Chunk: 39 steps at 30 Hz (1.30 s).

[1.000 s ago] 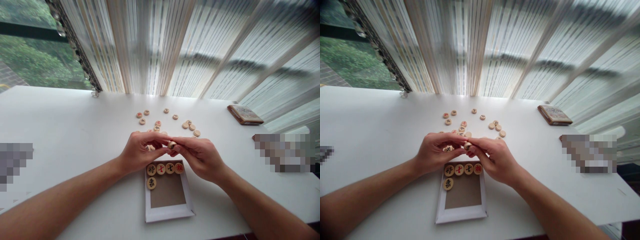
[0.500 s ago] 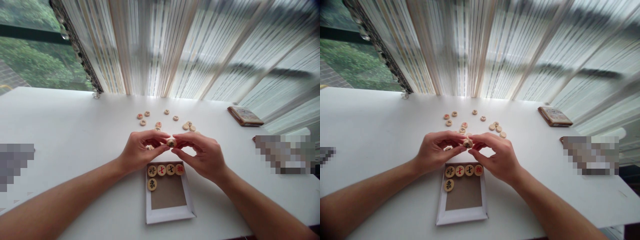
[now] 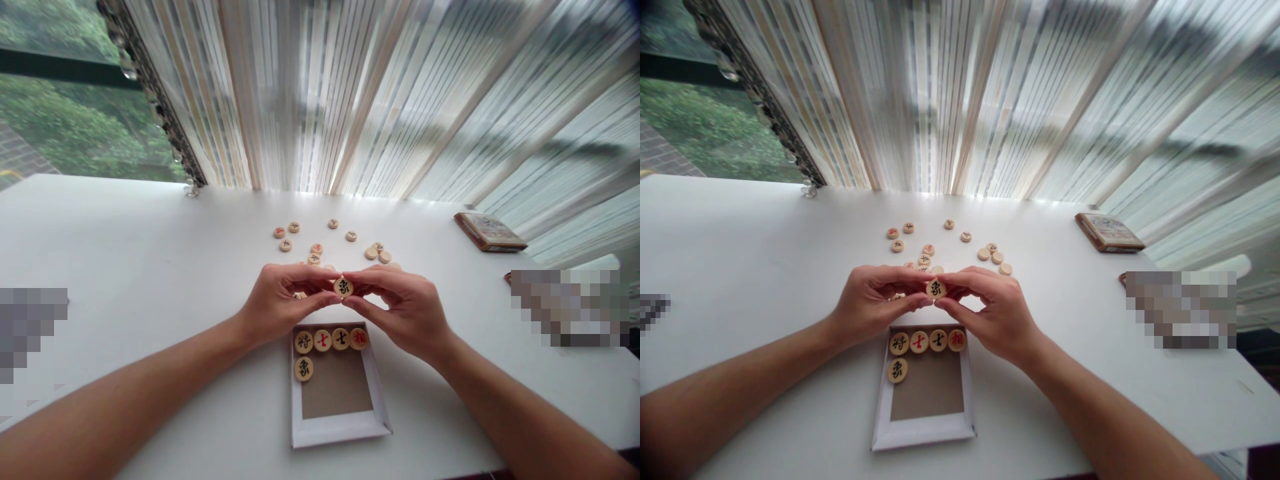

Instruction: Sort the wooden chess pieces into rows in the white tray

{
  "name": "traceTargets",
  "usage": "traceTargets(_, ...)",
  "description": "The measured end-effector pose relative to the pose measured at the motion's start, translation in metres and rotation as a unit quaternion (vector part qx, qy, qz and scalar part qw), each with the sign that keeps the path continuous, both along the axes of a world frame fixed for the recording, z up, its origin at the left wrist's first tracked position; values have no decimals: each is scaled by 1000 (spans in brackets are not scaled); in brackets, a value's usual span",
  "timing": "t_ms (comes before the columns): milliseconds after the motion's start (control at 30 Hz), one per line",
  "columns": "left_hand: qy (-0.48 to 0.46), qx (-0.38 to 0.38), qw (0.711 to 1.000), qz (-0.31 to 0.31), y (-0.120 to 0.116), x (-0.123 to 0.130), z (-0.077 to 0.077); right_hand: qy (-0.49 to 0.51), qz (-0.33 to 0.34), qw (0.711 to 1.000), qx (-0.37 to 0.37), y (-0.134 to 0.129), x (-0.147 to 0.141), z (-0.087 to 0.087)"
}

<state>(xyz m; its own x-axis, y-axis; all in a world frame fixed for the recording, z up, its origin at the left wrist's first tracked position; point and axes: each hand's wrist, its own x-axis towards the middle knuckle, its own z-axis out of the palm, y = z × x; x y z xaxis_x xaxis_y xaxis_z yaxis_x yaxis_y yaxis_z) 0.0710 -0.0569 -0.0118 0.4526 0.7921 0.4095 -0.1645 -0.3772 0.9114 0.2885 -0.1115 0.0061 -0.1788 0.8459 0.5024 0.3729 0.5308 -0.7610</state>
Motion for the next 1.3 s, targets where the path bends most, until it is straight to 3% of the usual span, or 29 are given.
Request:
traceTargets(200, 6, 3, 1000, 1, -1, 0, 1, 47, 22, 997, -65, 1, 1, -3)
traceTargets(467, 18, 17, 1000, 4, 0, -1, 3, 42, 11, 996, -82, 2, -1, 0)
traceTargets(933, -24, -17, 998, -51, -3, 2, 1, 49, 24, 984, -171, -1, -4, 10)
traceTargets(1100, -10, 21, 999, -45, -3, 3, 2, 65, 32, 975, -209, -2, -5, 7)
traceTargets(1300, 38, 133, 990, -17, -6, 3, 5, 81, 25, 961, -262, -4, -6, 2)
